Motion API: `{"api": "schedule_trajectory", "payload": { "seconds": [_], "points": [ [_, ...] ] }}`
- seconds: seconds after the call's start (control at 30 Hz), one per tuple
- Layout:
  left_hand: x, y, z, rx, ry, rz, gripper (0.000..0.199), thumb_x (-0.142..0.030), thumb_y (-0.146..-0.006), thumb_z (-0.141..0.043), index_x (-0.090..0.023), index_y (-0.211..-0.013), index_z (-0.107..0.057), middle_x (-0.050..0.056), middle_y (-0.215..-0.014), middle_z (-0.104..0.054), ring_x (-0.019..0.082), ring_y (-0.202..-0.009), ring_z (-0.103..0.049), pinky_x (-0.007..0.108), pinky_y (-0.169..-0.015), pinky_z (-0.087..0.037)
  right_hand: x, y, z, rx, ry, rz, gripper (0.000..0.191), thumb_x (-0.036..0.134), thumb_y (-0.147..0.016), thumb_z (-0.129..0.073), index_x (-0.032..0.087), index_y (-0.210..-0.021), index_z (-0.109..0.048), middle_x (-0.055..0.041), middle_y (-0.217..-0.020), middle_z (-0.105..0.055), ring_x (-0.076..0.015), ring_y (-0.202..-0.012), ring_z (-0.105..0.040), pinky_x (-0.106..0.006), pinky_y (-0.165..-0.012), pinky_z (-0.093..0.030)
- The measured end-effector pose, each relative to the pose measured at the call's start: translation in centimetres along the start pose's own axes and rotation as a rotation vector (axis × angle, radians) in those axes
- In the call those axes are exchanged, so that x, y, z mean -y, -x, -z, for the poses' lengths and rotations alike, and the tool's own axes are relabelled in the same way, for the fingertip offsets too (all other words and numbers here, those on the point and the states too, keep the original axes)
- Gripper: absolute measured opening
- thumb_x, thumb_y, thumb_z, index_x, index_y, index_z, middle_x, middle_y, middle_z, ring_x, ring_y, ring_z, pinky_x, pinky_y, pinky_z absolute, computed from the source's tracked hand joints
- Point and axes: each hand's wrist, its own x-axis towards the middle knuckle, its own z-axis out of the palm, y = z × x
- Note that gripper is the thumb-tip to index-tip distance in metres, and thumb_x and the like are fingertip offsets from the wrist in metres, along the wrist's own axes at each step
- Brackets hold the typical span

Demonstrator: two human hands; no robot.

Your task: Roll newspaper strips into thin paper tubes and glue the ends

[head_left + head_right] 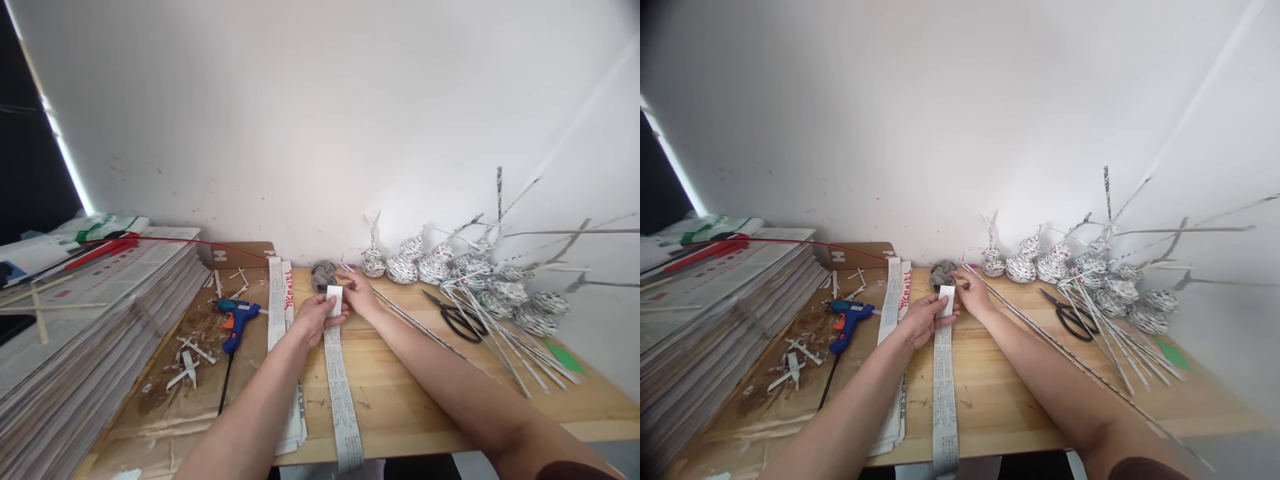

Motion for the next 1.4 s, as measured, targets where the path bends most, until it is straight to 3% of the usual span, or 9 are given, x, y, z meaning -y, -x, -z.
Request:
{"api": "schedule_trajectory", "payload": {
  "seconds": [0.13,0.3,0.53,0.77,1.07,1.4],
  "points": [
    [0.4,0.2,-0.1,0.059,-0.032,0.013,0.015,-0.018,-0.079,-0.063,-0.009,-0.092,-0.062,0.011,-0.078,-0.068,0.015,-0.067,-0.067,0.024,-0.063,-0.057,-0.4,2.2,1.9,-0.041,-0.014,-0.074,0.021,0.034,-0.072,-0.062,0.015,-0.08,-0.068,-0.0022,-0.069,-0.065,-0.0127,-0.06,-0.056,-0.024,-0.057,-0.045],
    [0.8,0.5,-0.4,0.136,-0.064,0.025,0.017,-0.021,-0.077,-0.065,-0.01,-0.089,-0.063,0.009,-0.079,-0.068,0.015,-0.069,-0.066,0.024,-0.06,-0.056,0.1,4.0,2.5,-0.005,-0.077,-0.145,0.031,0.047,-0.075,-0.061,0.016,-0.071,-0.062,0.0047,-0.048,-0.05,-0.0082,-0.04,-0.041,-0.02,-0.039,-0.031],
    [0.9,0.8,-0.7,0.115,-0.138,-0.002,0.025,-0.028,-0.076,-0.068,-0.01,-0.092,-0.065,0.01,-0.08,-0.068,0.014,-0.067,-0.066,0.022,-0.059,-0.055,0.8,4.9,3.5,0.207,-0.252,-0.261,0.042,0.054,-0.077,-0.058,0.014,-0.067,-0.059,0.0023,-0.053,-0.053,-0.0065,-0.041,-0.046,-0.018,-0.037,-0.032],
    [1.1,0.7,-0.6,0.086,-0.229,-0.002,0.034,-0.036,-0.073,-0.069,-0.011,-0.096,-0.066,0.008,-0.08,-0.068,0.014,-0.068,-0.066,0.021,-0.058,-0.054,1.0,4.7,4.3,0.305,-0.349,-0.16,0.036,0.043,-0.078,-0.062,0.015,-0.099,-0.066,-0.0045,-0.082,-0.064,-0.0096,-0.06,-0.055,-0.02,-0.048,-0.041],
    [1.3,0.8,-0.9,0.081,-0.322,-0.044,0.037,-0.043,-0.072,-0.068,-0.011,-0.089,-0.065,0.009,-0.082,-0.068,0.013,-0.064,-0.064,0.02,-0.055,-0.052,1.9,5.2,4.3,0.379,-0.334,-0.094,0.039,0.048,-0.083,-0.056,0.013,-0.093,-0.069,-0.0031,-0.068,-0.061,-0.0098,-0.059,-0.052,-0.02,-0.049,-0.04],
    [1.6,0.9,-1.1,0.071,-0.416,-0.109,0.038,-0.046,-0.073,-0.065,-0.012,-0.09,-0.064,0.008,-0.08,-0.068,0.014,-0.063,-0.063,0.024,-0.056,-0.053,1.8,5.2,4.0,0.383,-0.409,-0.149,0.034,0.045,-0.077,-0.064,0.012,-0.08,-0.069,-0.0004,-0.059,-0.057,-0.0088,-0.055,-0.05,-0.019,-0.047,-0.037]
  ]
}}
